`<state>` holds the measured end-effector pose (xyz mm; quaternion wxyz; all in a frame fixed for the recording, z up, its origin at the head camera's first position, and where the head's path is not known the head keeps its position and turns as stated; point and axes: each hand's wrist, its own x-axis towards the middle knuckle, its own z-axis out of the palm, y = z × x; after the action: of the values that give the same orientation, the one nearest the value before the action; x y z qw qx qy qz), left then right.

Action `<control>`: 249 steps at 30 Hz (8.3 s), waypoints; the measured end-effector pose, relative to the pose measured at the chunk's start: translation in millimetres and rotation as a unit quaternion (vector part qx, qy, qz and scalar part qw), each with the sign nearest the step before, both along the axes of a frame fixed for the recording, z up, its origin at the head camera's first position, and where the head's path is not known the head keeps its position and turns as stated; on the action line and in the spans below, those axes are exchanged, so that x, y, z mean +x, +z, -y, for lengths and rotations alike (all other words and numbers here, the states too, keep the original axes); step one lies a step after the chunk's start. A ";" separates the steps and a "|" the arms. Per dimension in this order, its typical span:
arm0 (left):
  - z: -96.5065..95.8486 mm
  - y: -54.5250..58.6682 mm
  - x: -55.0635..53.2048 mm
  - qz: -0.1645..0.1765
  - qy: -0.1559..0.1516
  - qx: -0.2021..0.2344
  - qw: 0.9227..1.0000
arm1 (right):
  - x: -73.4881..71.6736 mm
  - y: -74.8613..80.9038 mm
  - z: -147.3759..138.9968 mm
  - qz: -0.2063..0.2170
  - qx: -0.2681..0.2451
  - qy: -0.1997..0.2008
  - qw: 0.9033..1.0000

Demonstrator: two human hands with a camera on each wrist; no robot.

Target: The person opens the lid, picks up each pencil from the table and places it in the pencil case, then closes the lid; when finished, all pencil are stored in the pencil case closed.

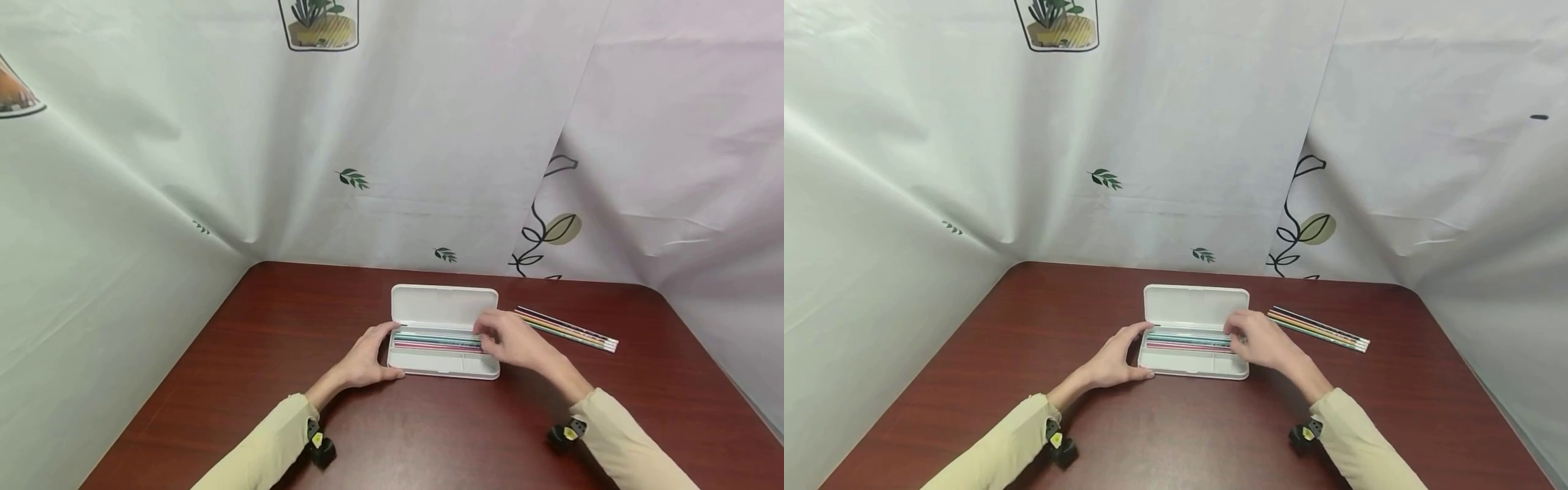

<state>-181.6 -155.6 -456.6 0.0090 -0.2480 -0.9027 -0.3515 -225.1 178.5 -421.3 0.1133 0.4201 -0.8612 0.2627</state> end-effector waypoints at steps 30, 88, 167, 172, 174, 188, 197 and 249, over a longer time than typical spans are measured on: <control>0.0 1.0 1.5 0.006 0.002 0.005 1.000 | 20.6 -22.4 -161.7 -0.004 0.070 -0.246 0.967; -0.1 -1.9 6.5 0.006 0.007 -0.006 1.000 | 18.4 -12.0 -162.1 0.048 0.113 -0.205 0.971; -1.2 -1.8 2.2 0.010 0.005 -0.003 1.000 | 5.7 9.1 -7.3 0.028 0.082 -0.001 0.996; -1.0 -0.8 2.1 0.007 0.006 -0.004 1.000 | 3.7 8.3 -1.2 0.039 0.081 0.008 0.996; -0.6 -0.8 2.0 0.005 0.004 -0.005 1.000 | 3.0 7.8 0.8 0.044 0.080 0.008 0.996; -3.2 2.1 -0.7 0.004 0.006 -0.007 1.000 | -2.9 5.0 10.1 0.045 0.083 0.009 0.995; -3.7 0.5 0.2 0.006 0.007 0.001 1.000 | -3.0 1.2 14.1 0.044 0.072 0.011 0.996; 0.0 -0.5 -0.4 0.003 0.002 -0.003 1.000 | 11.5 -23.8 -170.3 -0.018 0.076 -0.259 0.963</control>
<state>-182.0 -155.6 -457.2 0.0063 -0.2448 -0.9045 -0.3491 -213.6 348.8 -445.1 0.1607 0.1949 -0.9558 0.1502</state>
